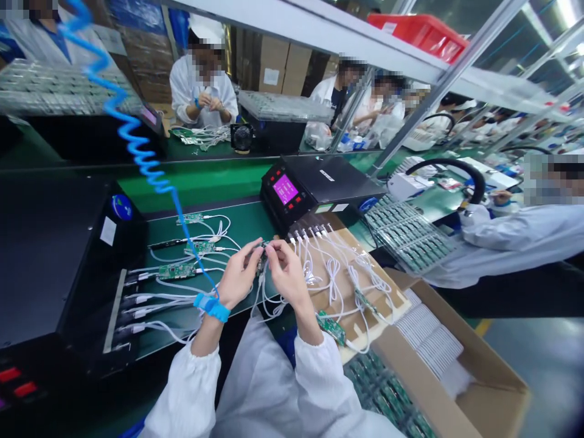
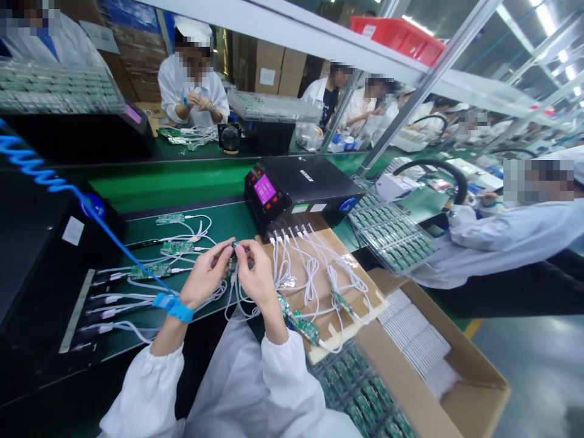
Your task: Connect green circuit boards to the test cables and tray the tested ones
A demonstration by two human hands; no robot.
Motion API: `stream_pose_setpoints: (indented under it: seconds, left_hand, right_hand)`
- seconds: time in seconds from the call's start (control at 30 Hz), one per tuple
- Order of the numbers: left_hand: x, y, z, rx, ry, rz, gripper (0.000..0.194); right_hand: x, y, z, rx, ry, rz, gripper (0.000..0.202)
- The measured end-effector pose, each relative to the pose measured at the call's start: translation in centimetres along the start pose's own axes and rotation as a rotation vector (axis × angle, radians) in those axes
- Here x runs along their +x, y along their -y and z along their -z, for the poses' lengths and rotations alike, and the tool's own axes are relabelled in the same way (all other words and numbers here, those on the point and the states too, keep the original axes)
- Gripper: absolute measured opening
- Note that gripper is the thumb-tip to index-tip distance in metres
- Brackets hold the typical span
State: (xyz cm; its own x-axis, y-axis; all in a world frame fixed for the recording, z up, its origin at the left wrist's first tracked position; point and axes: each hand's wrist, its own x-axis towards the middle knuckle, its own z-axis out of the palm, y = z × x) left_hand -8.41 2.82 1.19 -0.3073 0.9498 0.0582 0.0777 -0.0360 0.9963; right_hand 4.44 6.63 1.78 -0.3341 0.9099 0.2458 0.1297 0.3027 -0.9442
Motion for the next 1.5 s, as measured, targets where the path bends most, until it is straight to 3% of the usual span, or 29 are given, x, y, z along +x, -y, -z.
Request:
stream_pose_setpoints:
  seconds: [0.13,0.23,0.33,0.5,0.6,0.87,1.03,1.13,1.27,1.3,1.4,1.5]
  left_hand:
    - [-0.5,-0.2,-0.4,0.011,0.131,-0.003,0.051]
    - [-0.7,-0.4,-0.6,0.16,0.153,-0.111,0.043]
    - [-0.6,-0.4,-0.8,0.23,0.063,-0.115,0.047]
    - [-0.3,-0.5,-0.8,-0.128,-0.069,0.176,0.062]
    - [-0.1,-0.6,-0.8,-0.236,-0.115,0.153,0.061]
    - [0.3,-0.9,-0.5,-0.508,-0.378,0.189,0.049]
    - [0.0,-1.6,-0.3,-0.55,-0.4,0.192,0.044]
    - [0.5,-2.1,0.7,-0.551,-0.448,0.208,0.033]
    - [1.5,-3.3,3.7,-0.542,-0.742,0.122,0.042]
    - [1.5,-3.7,4.3,-0.534,-0.745,0.095,0.044]
    - [0.1,-4.8,4.7,-0.507,-0.527,0.08,0.039]
    - [-2.4,-5.5,3.9,-0.4,-0.361,0.154,0.037]
  right_hand:
    - [-0.6,0.1,0.7,0.15,0.045,-0.095,0.029]
    - [-0.5,-0.4,1.2,0.16,0.042,-0.09,0.031]
    - [-0.8,-0.6,1.6,0.176,0.058,-0.037,0.036]
    - [-2.6,-1.0,1.6,0.056,0.09,-0.135,0.03]
    - [-3.3,-1.4,0.9,0.11,0.2,-0.169,0.03]
    - [-2.6,-0.8,-0.3,0.119,0.203,-0.162,0.033]
    - [-2.2,0.3,-0.8,0.052,0.233,-0.144,0.034]
    - [-2.7,1.7,-0.1,-0.012,0.255,-0.124,0.033]
    - [-3.4,4.0,1.9,-0.078,0.333,-0.178,0.027]
    - [-3.1,4.4,2.1,-0.084,0.284,-0.183,0.027]
    - [-0.3,4.3,1.1,-0.127,0.061,-0.139,0.029]
    - [3.2,3.0,-1.5,-0.285,0.052,-0.106,0.027]
